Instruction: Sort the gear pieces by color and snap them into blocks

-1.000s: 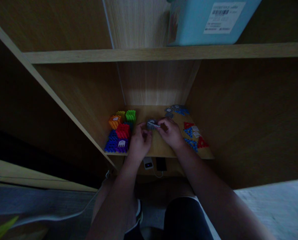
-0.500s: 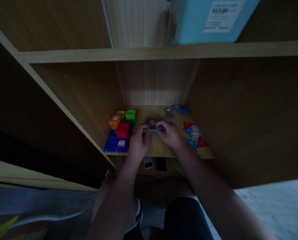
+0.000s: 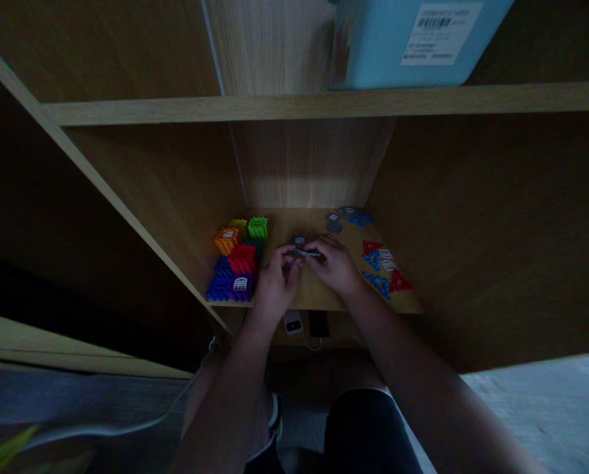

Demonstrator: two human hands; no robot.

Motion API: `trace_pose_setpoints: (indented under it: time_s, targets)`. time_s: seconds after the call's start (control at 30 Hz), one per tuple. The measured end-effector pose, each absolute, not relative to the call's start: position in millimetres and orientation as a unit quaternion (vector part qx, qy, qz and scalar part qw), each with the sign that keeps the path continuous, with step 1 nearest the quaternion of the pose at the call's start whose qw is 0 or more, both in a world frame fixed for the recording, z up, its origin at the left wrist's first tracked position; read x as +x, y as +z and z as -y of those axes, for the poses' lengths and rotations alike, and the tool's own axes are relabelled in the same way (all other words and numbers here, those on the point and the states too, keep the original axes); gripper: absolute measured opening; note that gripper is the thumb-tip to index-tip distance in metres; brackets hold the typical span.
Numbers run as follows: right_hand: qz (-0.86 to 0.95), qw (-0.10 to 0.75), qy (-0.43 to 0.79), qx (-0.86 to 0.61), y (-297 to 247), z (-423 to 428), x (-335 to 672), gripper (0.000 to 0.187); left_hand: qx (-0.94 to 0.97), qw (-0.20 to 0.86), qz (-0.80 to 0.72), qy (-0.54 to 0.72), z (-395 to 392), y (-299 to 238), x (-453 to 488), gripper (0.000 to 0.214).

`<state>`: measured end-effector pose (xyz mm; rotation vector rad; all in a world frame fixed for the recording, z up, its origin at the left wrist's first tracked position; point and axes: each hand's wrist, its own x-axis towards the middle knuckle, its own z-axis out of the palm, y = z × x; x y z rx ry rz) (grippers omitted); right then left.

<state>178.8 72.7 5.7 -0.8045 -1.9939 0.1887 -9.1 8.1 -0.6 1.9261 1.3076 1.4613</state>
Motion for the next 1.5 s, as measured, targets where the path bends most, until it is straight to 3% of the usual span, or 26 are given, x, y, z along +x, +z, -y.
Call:
trace_pose_setpoints:
  time_s: [0.27, 0.87, 1.2, 1.5]
  targets:
    - [0.812, 0.495, 0.063, -0.303, 2.3, -73.9, 178.9, 0.007, 0.684, 0.185, -0.468, 0.528, -11.4, -3.1, -9.5, 0.028]
    - [0.777, 0.523, 0.194, -0.292, 0.2, -69.7, 175.6, 0.019, 0.683, 0.19, -0.472, 0.525, -12.6, -1.9, -10.6, 0.028]
    - [0.799, 0.517, 0.12, -0.283, 0.1, -74.6, 177.6, 0.011, 0.694, 0.172, -0.469, 0.519, -9.7, -1.3, -10.5, 0.016]
    - [0.794, 0.504, 0.152, -0.303, -2.2, -71.7, 176.7, 0.006, 0.68, 0.185, -0.464, 0.536, -9.9, 1.9, -9.8, 0.028]
